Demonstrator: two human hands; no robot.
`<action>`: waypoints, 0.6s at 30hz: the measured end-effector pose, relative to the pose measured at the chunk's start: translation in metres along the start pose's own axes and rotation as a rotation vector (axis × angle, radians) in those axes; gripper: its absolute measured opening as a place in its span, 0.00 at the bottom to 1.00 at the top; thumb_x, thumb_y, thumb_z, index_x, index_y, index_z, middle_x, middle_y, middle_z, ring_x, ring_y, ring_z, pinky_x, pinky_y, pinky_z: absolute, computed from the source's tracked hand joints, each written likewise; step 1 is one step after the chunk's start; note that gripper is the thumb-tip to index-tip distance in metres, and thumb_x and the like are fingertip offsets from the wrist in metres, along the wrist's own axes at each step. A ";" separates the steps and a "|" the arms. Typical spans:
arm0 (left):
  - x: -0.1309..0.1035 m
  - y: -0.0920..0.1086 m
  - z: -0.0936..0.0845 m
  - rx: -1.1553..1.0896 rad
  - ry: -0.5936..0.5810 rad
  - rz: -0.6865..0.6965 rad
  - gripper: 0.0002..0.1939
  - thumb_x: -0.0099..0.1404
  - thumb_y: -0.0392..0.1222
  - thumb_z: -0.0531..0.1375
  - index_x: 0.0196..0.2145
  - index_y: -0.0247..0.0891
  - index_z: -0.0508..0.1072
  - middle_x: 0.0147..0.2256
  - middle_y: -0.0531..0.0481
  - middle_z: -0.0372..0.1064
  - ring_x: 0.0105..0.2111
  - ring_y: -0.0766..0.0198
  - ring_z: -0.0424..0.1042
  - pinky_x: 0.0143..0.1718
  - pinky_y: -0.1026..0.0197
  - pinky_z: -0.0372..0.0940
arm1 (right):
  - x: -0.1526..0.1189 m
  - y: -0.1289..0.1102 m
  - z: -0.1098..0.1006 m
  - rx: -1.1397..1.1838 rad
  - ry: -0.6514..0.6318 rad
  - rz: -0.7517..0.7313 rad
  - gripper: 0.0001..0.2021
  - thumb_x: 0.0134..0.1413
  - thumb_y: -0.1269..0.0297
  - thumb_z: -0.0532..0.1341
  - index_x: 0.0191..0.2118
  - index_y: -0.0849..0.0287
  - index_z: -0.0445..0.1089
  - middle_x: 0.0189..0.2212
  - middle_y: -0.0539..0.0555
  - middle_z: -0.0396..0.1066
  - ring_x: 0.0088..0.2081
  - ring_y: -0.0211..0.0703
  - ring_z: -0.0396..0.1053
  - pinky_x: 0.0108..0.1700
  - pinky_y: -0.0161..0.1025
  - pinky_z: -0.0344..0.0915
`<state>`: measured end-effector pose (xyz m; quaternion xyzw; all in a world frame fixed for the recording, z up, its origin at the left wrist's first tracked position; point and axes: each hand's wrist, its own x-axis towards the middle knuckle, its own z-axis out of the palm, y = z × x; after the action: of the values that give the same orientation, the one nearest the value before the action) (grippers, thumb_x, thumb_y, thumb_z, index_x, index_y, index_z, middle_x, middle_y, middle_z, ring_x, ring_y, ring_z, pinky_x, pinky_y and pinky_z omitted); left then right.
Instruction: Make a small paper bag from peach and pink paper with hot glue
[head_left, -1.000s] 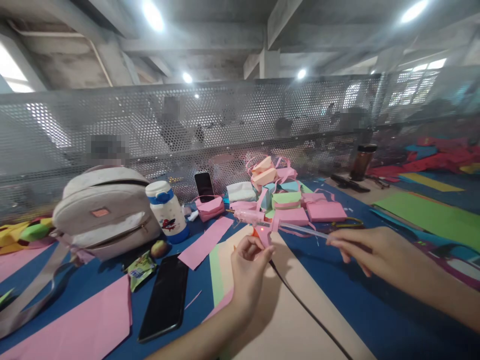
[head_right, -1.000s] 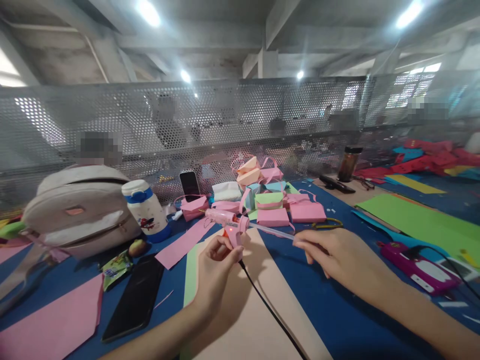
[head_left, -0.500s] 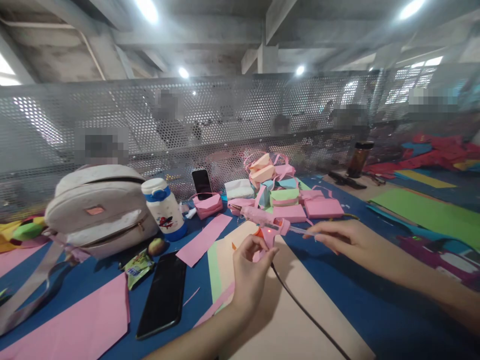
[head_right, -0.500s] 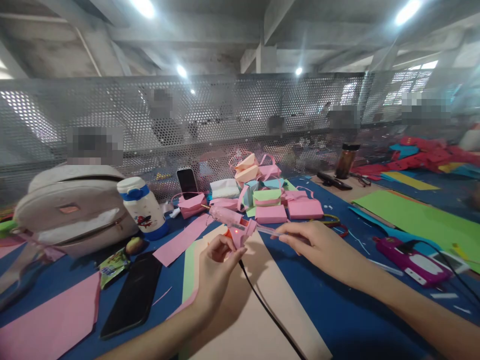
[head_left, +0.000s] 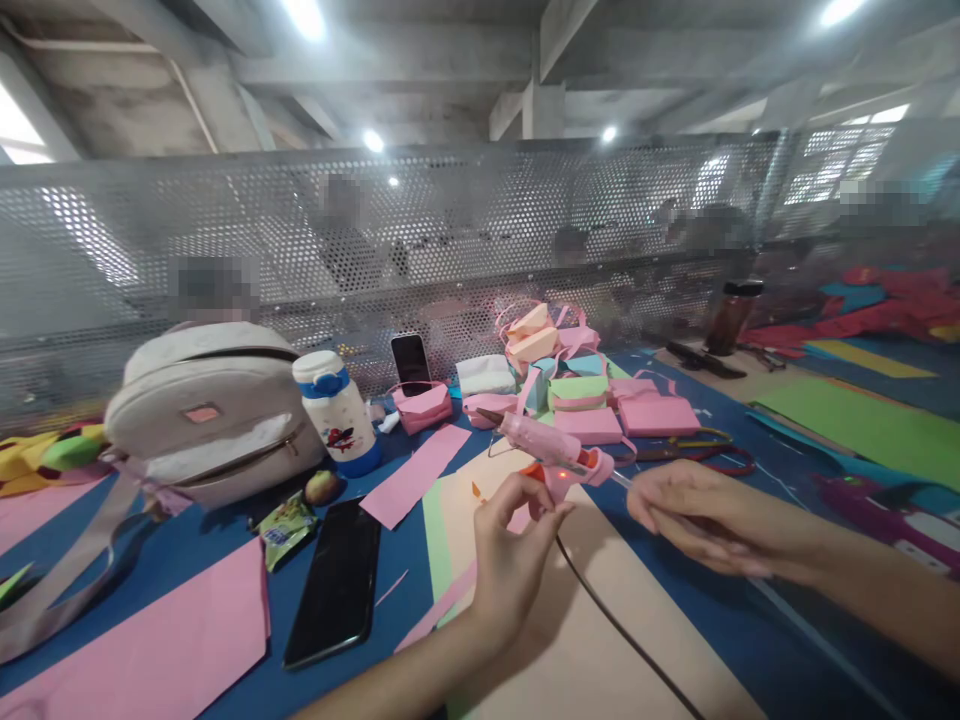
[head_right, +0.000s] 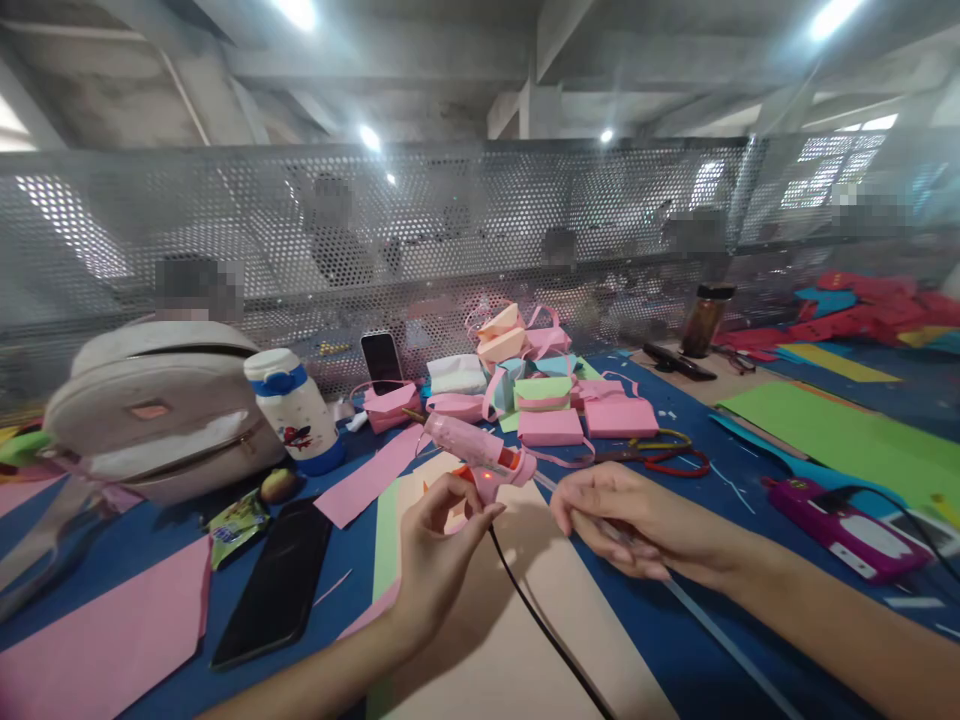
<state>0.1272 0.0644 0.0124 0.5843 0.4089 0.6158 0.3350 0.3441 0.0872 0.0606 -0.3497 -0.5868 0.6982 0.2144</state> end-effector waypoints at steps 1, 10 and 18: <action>0.000 0.000 0.000 -0.001 -0.004 0.004 0.14 0.59 0.37 0.66 0.23 0.39 0.64 0.23 0.56 0.62 0.27 0.65 0.60 0.31 0.65 0.57 | 0.000 0.000 -0.001 -0.013 0.006 -0.009 0.20 0.61 0.48 0.58 0.31 0.62 0.68 0.11 0.40 0.56 0.08 0.23 0.42 0.10 0.24 0.39; -0.002 -0.002 0.000 -0.027 -0.015 -0.022 0.14 0.59 0.40 0.67 0.23 0.39 0.65 0.24 0.55 0.62 0.27 0.64 0.62 0.32 0.63 0.59 | -0.007 -0.008 0.005 -0.708 0.385 -0.255 0.19 0.63 0.50 0.55 0.34 0.60 0.74 0.20 0.50 0.71 0.13 0.31 0.59 0.16 0.30 0.55; -0.002 -0.005 0.001 -0.027 -0.015 -0.041 0.13 0.59 0.39 0.66 0.24 0.39 0.65 0.24 0.54 0.64 0.28 0.64 0.63 0.33 0.63 0.59 | -0.010 -0.006 0.011 -1.088 0.514 -0.419 0.14 0.65 0.61 0.53 0.37 0.55 0.77 0.21 0.49 0.73 0.19 0.37 0.66 0.23 0.34 0.60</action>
<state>0.1282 0.0653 0.0075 0.5758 0.4098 0.6097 0.3588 0.3421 0.0746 0.0698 -0.4428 -0.8433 0.1370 0.2721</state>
